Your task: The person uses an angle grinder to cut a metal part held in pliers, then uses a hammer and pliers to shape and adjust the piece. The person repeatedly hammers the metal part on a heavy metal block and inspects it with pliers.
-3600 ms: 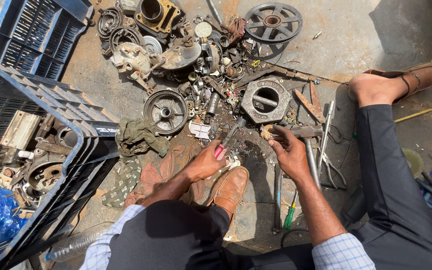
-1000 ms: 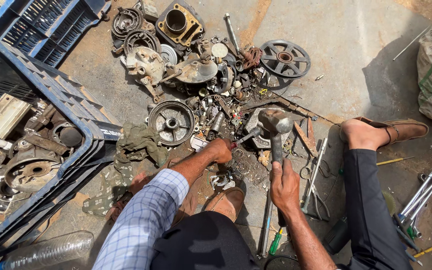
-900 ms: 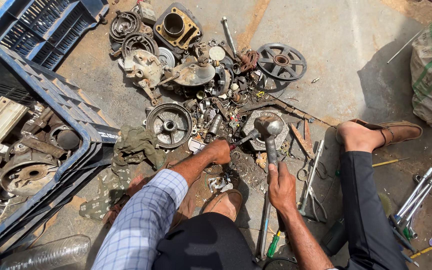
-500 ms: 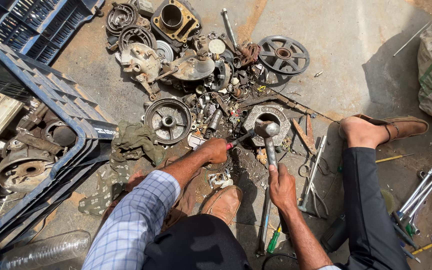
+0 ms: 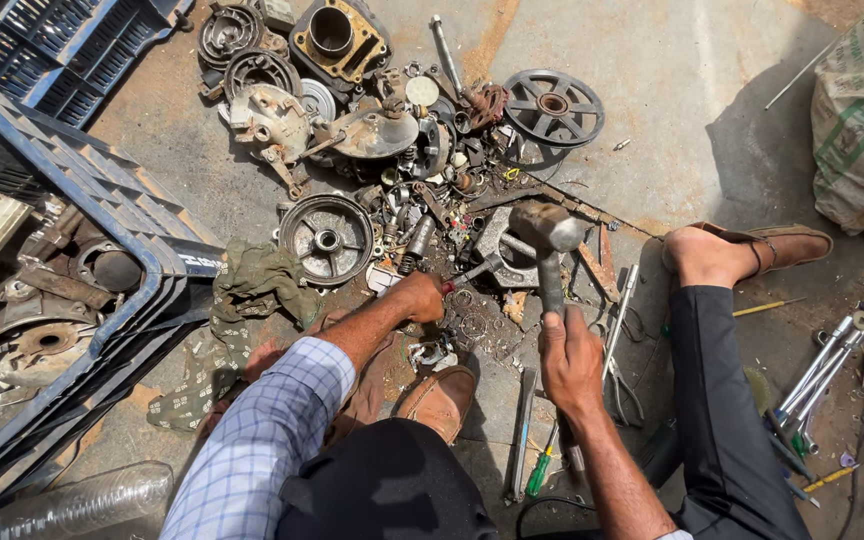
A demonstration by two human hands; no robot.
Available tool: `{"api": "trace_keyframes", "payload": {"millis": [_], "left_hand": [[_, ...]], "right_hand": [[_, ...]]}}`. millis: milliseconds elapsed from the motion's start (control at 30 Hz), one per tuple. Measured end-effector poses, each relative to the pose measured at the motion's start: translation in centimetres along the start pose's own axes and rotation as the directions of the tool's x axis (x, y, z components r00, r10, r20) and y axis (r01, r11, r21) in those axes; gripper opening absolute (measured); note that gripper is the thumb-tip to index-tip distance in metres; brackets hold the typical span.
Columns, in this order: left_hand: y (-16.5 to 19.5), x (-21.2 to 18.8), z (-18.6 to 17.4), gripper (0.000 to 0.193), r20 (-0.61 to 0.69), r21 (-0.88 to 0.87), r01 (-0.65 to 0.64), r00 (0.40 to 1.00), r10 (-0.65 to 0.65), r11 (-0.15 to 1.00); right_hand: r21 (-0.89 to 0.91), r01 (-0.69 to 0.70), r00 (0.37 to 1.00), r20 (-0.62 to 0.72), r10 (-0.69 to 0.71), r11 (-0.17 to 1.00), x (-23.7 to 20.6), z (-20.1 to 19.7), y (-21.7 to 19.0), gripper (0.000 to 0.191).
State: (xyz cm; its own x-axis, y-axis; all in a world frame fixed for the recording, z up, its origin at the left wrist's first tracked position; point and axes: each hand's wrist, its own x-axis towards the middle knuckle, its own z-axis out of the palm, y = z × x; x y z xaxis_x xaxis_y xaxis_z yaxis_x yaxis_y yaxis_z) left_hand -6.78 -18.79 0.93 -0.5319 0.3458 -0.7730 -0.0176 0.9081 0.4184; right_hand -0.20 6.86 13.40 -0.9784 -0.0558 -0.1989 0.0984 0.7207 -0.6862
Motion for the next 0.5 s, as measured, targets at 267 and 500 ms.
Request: {"api": "trace_keyframes", "payload": {"millis": [267, 500], "left_hand": [[-0.1, -0.3, -0.9, 0.03, -0.107, -0.117, 0.012, 0.994, -0.024, 0.993], [1.4, -0.9, -0.6, 0.034, -0.02, -0.186, 0.079, 0.996, -0.085, 0.979]], "right_hand": [[-0.246, 0.032, 0.999, 0.016, -0.028, 0.969, 1.3, 3.8, 3.3, 0.048], [-0.12, -0.172, 0.982, 0.062, 0.181, 0.978, 0.6, 1.5, 3.5, 0.049]]}}
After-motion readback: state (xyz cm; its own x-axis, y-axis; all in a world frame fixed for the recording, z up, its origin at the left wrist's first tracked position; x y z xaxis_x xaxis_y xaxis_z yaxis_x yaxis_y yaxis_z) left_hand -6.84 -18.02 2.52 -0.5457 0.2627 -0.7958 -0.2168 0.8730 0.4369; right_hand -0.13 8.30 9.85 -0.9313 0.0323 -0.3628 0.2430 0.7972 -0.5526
